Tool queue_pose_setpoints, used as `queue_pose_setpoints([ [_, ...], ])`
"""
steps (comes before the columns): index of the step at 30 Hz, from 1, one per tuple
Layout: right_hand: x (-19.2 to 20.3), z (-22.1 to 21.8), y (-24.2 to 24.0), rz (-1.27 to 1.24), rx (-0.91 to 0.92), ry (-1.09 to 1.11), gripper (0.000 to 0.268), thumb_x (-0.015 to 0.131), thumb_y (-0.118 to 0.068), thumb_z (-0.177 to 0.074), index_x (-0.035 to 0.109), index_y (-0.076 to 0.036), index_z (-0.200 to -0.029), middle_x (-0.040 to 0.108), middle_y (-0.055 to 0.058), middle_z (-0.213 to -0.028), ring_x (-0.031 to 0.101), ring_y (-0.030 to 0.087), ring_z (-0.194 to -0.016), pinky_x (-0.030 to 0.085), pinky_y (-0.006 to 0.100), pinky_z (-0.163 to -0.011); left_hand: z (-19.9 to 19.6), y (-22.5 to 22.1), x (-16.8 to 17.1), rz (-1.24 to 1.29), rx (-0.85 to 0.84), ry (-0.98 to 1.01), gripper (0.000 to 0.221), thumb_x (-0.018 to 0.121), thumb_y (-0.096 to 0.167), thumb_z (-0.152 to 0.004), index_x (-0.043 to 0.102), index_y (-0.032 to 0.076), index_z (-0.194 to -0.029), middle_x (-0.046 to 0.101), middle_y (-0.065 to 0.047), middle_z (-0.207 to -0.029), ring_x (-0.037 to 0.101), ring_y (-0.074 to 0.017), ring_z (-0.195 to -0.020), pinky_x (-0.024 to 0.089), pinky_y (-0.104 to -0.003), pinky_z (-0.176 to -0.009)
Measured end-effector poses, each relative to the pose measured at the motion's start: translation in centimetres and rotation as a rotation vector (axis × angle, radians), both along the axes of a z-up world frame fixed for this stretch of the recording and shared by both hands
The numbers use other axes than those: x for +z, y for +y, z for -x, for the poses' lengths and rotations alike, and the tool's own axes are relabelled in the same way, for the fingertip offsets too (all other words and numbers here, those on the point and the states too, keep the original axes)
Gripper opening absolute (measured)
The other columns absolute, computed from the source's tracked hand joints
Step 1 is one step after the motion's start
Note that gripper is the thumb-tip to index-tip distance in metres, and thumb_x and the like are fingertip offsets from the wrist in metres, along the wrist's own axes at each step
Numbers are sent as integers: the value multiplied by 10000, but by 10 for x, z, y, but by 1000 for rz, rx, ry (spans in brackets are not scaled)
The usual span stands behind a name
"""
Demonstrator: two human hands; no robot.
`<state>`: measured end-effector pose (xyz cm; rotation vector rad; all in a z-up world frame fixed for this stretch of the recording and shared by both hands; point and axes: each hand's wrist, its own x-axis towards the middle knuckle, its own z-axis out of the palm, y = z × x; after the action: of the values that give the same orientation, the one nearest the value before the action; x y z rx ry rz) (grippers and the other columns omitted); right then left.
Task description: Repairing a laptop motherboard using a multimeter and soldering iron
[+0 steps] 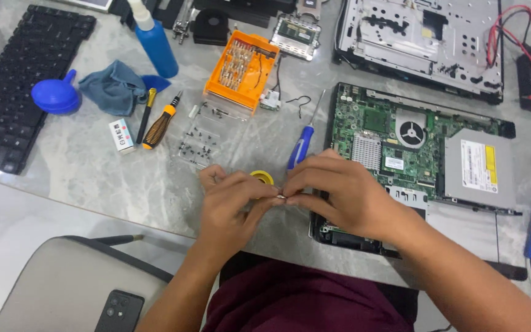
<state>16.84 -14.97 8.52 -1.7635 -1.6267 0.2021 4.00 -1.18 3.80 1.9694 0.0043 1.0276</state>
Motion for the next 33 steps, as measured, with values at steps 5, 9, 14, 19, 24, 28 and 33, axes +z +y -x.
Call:
queue_pose_setpoints([
  [5, 13, -13, -19, -11, -91, 118, 144, 728, -10, -756, 718, -94, -873, 710, 66, -795, 693, 279, -744, 529, 371, -728, -23, -14, -2, -34, -41, 16, 52, 683, 144, -864, 707, 175, -899, 701, 39, -711, 621, -124, -616, 316, -302, -821],
  [9, 21, -38, -45, -18, -163, 164, 205, 721, 54, -725, 710, -65, -890, 707, 110, -778, 697, 307, -734, 534, 426, -713, -53, -23, 15, -55, -183, 147, 107, 644, 126, -895, 679, 210, -952, 703, 60, -754, 648, -125, -703, 282, -319, -827],
  [14, 29, -57, -69, 145, -325, 82, 193, 755, 42, -674, 686, -63, -820, 697, 86, -664, 670, 281, -630, 519, 410, -661, -97, -27, 38, -336, -402, 385, 59, 675, 155, -825, 623, 171, -849, 675, -16, -661, 639, -239, -711, 260, -424, -827],
  [19, 16, -75, -72, 262, -307, 148, 143, 727, 19, -721, 711, -72, -830, 716, 92, -689, 697, 281, -682, 531, 407, -700, -129, -20, 59, -552, -534, 685, 74, 670, 173, -832, 628, 165, -771, 676, -9, -605, 636, -247, -662, 250, -431, -830],
  [24, -13, -93, -79, 467, -261, 189, 73, 679, -167, -818, 727, -176, -873, 750, -41, -834, 702, 125, -778, 539, 282, -698, -137, -2, 32, -645, -699, 587, 103, 673, 249, -864, 661, 168, -801, 687, 67, -689, 602, -196, -646, 282, -409, -773],
  [28, -36, -95, -82, 233, -88, 26, 20, 676, -150, -849, 689, -140, -861, 587, 20, -896, 551, 210, -834, 419, 344, -771, -132, 1, 20, -830, -691, 495, 172, 643, 362, -890, 713, 207, -918, 615, 73, -768, 530, -194, -736, 280, -407, -765],
  [33, -36, -96, -82, 325, -125, -58, 48, 675, -187, -850, 697, -179, -892, 538, 0, -927, 467, 218, -845, 359, 348, -721, -134, -9, 13, -876, -673, 478, 194, 670, 389, -848, 727, 219, -922, 626, 38, -783, 557, -220, -801, 323, -418, -740],
])
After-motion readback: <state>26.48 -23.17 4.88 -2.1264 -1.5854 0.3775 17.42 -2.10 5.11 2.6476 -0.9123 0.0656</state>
